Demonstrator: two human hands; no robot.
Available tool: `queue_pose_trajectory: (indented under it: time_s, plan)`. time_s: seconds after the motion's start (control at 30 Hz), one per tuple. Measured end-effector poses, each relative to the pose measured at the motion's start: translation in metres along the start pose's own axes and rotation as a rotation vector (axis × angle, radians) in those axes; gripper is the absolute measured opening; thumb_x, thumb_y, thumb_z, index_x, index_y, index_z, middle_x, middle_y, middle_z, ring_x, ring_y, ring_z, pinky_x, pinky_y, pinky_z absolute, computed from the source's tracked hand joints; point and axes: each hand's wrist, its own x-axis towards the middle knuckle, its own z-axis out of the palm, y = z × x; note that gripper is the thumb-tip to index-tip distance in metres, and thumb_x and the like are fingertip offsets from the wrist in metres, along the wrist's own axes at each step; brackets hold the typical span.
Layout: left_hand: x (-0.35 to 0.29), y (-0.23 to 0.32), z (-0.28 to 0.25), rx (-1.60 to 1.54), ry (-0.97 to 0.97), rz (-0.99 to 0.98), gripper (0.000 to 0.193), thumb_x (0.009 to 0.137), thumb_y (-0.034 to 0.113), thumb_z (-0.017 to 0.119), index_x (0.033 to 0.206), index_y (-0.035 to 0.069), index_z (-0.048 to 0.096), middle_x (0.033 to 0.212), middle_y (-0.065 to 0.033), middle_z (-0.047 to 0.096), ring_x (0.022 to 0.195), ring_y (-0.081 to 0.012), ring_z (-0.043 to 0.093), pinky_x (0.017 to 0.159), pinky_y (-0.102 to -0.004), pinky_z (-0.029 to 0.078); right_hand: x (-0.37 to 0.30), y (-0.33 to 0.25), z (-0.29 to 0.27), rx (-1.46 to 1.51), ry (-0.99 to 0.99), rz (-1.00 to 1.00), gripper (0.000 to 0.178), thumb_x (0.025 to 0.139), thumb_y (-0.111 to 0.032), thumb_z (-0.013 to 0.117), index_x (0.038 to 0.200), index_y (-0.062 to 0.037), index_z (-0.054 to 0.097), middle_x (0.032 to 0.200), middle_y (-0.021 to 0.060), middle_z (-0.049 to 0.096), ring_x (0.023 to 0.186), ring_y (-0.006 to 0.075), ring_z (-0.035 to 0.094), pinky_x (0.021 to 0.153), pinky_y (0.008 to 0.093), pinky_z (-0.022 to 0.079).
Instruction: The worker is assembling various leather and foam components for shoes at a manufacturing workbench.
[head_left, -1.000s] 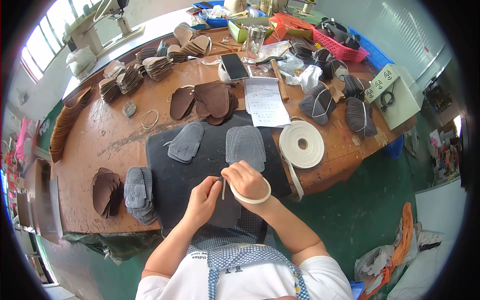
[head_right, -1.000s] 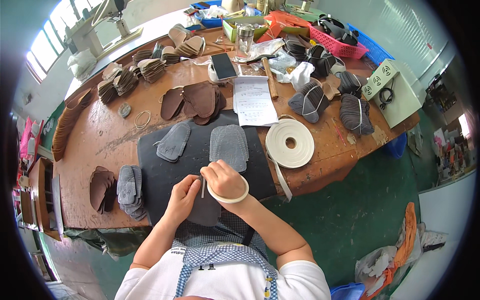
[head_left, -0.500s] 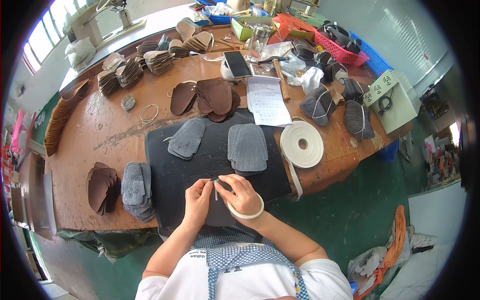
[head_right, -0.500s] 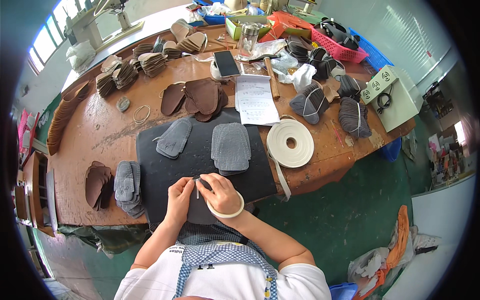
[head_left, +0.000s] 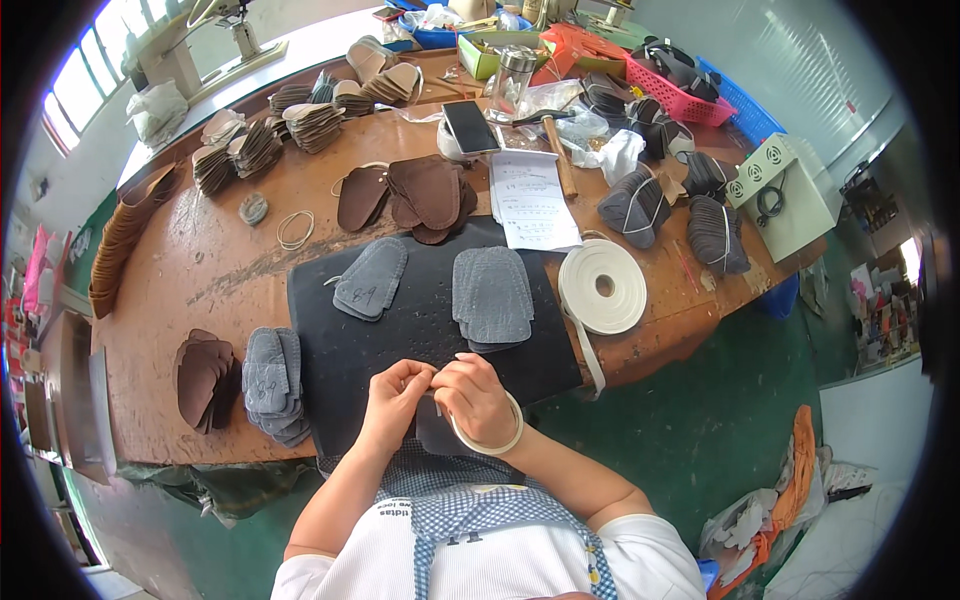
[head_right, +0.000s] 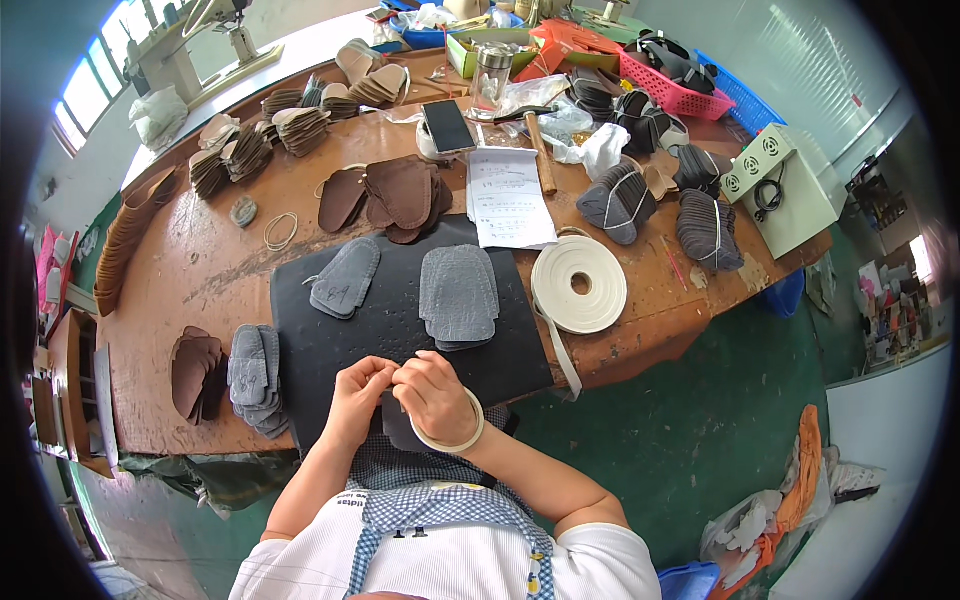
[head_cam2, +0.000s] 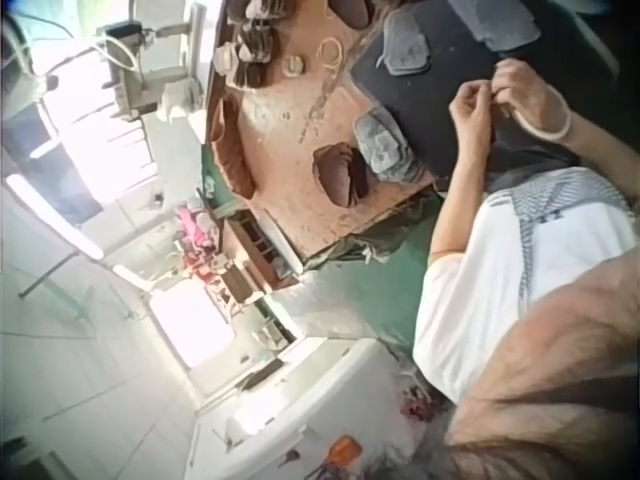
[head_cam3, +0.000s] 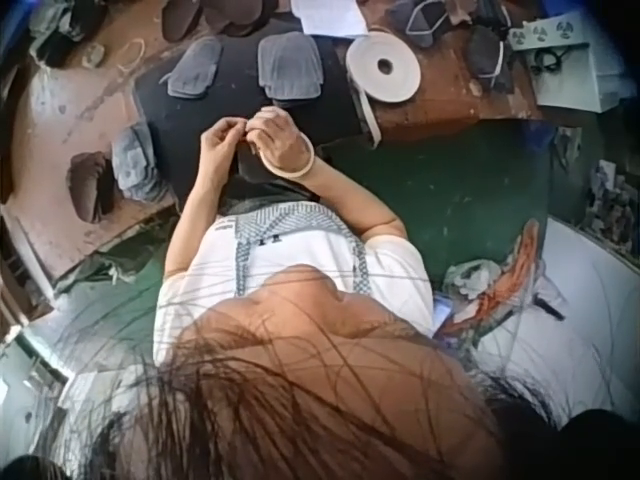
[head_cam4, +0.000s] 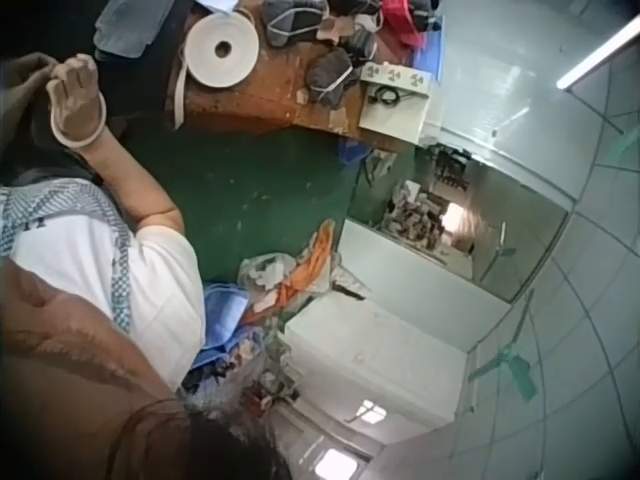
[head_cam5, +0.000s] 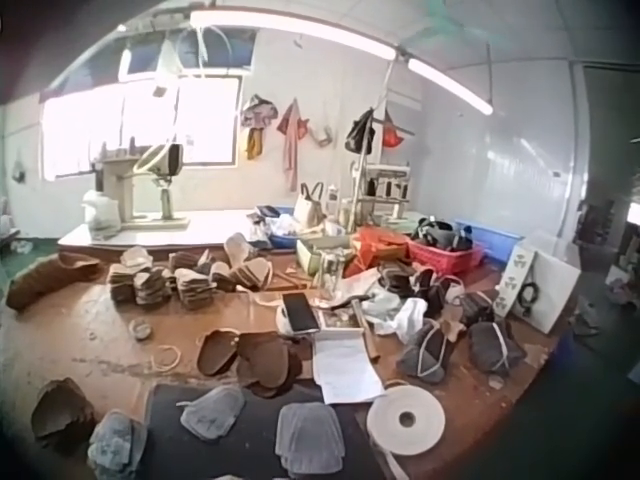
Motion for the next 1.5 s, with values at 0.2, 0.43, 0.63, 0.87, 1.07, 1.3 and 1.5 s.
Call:
queue_pose_trajectory:
  time_s: [0.2, 0.43, 0.63, 0.87, 1.07, 1.3, 1.5]
  plan:
    - [0.007, 0.010, -0.009, 0.243, 0.202, 0.259, 0.012, 0.098, 0.010, 0.064, 0.100, -0.001, 0.069, 0.085, 0.0055, 0.063, 0.075, -0.0017, 0.054, 0.067, -0.0175, 0.042, 0.002, 0.000, -0.023, 0.167, -0.015, -0.045, 0.012, 0.074, 0.000, 0.072, 0.081, -0.0040, 0.063, 0.089, 0.0059, 0.070, 0.094, 0.0235, 0.069, 0.093, 0.0414, 0.054]
    - [0.044, 0.069, -0.083, 0.023, 0.714, 0.558, 0.016, 0.101, 0.013, 0.061, 0.098, 0.000, 0.070, 0.089, 0.0025, 0.065, 0.081, -0.0067, 0.055, 0.074, -0.0216, 0.044, -0.051, -0.001, -0.078, 0.586, -0.375, 0.247, 0.016, 0.075, 0.004, 0.077, 0.079, -0.0038, 0.064, 0.088, 0.0087, 0.071, 0.085, 0.0264, 0.071, 0.077, 0.0365, 0.057]
    - [0.059, 0.054, -0.042, 1.053, 0.517, 0.716, 0.029, 0.082, 0.003, 0.070, 0.110, 0.002, 0.062, 0.119, -0.0164, 0.061, 0.112, -0.0324, 0.058, 0.096, -0.0392, 0.047, -0.028, 0.004, -0.111, 0.388, -0.380, 0.401, 0.027, 0.083, -0.018, 0.078, 0.106, -0.0053, 0.070, 0.108, 0.0131, 0.066, 0.100, 0.0292, 0.065, 0.084, 0.0382, 0.053]
    - [0.125, 0.062, 0.069, 1.126, 0.060, 0.570, 0.064, 0.075, 0.043, 0.081, 0.117, 0.000, 0.059, 0.113, -0.0179, 0.060, 0.112, -0.0337, 0.059, 0.095, -0.0411, 0.049, -0.004, 0.007, -0.098, 0.356, -0.422, 0.464, 0.039, 0.091, 0.000, 0.059, 0.129, -0.0042, 0.060, 0.087, 0.0173, 0.071, 0.076, 0.0325, 0.071, 0.070, 0.0390, 0.057]
    - [0.116, 0.065, 0.080, 1.192, 0.122, 0.496, 0.054, 0.077, 0.033, 0.080, 0.113, 0.000, 0.058, 0.110, -0.0167, 0.060, 0.107, -0.0329, 0.060, 0.092, -0.0396, 0.051, 0.000, 0.014, -0.108, 0.228, -0.519, 0.557, 0.049, 0.092, 0.003, 0.056, 0.139, -0.0034, 0.047, 0.078, 0.0150, 0.070, 0.070, 0.0310, 0.070, 0.067, 0.0387, 0.056]
    - [0.057, 0.070, 0.077, 0.472, 0.156, 0.636, 0.023, 0.087, 0.006, 0.072, 0.104, -0.001, 0.057, 0.073, -0.0094, 0.064, 0.061, -0.0112, 0.056, 0.058, -0.0265, 0.047, 0.028, 0.027, -0.102, -0.026, -0.154, 0.347, 0.014, 0.081, 0.007, 0.069, 0.092, 0.0023, 0.062, 0.090, 0.0143, 0.070, 0.082, 0.0315, 0.069, 0.071, 0.0377, 0.055]
    - [0.017, 0.050, 0.059, 0.457, -0.009, 0.474, 0.022, 0.094, 0.005, 0.065, 0.114, -0.004, 0.064, 0.078, -0.0057, 0.068, 0.070, -0.0059, 0.058, 0.063, -0.0230, 0.048, 0.040, 0.038, -0.072, -0.222, 0.017, 0.045, 0.029, 0.071, 0.005, 0.072, 0.099, 0.0011, 0.065, 0.097, 0.0127, 0.067, 0.085, 0.0290, 0.066, 0.076, 0.0366, 0.056]
